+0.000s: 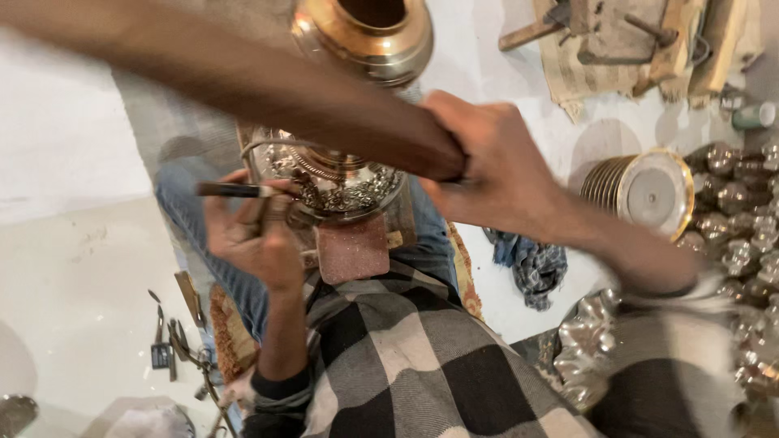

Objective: The person sits on the floor holding a chisel against the decorated body of a brass vessel and strikes the chisel with a wooden mallet to chase/engrave the pattern, periodically repositioning the chisel and wiping or brushing the surface before resuming hammering.

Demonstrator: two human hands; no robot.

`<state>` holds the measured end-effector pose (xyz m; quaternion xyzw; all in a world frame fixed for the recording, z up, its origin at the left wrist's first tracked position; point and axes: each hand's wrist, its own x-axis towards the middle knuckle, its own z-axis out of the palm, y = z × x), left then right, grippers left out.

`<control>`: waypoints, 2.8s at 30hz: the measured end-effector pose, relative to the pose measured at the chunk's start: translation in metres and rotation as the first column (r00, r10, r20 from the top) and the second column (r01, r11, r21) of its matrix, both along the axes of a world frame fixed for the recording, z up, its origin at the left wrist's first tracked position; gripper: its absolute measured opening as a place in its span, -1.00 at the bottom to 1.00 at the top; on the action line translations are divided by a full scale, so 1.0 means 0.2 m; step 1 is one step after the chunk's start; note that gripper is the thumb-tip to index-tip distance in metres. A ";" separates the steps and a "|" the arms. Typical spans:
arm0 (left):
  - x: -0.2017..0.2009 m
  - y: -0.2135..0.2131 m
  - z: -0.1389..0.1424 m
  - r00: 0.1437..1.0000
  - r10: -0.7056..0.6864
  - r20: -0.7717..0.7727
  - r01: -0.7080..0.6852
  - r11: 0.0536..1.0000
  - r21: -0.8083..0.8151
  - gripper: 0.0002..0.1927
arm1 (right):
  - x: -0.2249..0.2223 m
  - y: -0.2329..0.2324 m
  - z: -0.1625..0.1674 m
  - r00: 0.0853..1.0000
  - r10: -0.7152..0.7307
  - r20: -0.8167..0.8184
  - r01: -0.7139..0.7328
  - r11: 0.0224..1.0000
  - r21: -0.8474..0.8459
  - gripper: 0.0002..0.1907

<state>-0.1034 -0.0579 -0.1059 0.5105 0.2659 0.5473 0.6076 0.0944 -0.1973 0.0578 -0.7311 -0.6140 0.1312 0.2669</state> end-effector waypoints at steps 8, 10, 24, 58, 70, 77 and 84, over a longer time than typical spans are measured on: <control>-0.34 0.32 -0.29 0.899 0.019 -0.438 -0.083 0.988 -0.128 -0.62 | -0.35 -0.26 -0.91 0.074 -0.197 -0.978 0.779 0.624 -0.067 -0.52; -0.42 0.26 -0.32 0.753 0.132 -0.645 -0.197 0.980 -0.030 -0.59 | -0.41 -0.28 -0.96 -0.090 -0.173 -0.981 0.779 0.601 -0.177 -0.39; -0.27 0.18 -0.01 0.915 -0.201 -0.351 0.105 0.956 -0.275 -0.62 | -0.37 -0.14 -0.88 -0.080 -0.154 -0.985 0.699 0.696 -0.166 -0.75; 0.00 -0.03 0.01 0.945 -0.237 -0.224 0.306 0.883 0.355 -0.67 | -0.23 -0.47 -0.60 0.792 -0.293 -0.536 0.420 0.898 0.129 -0.83; 0.03 -0.02 -0.12 0.971 0.073 -0.226 0.068 0.825 0.561 -0.78 | -0.07 -0.16 0.03 0.984 0.036 0.176 -0.025 0.997 -0.067 -0.58; 0.03 -0.05 -0.20 0.955 0.119 -0.273 0.043 0.852 0.522 -0.63 | -0.08 -0.01 0.25 0.993 0.097 -0.071 -0.102 0.992 -0.075 -0.73; 0.03 -0.06 -0.21 0.949 0.139 -0.282 0.059 0.802 0.595 -0.88 | -0.10 0.04 0.23 0.854 0.244 0.459 -0.166 0.965 -0.204 -0.81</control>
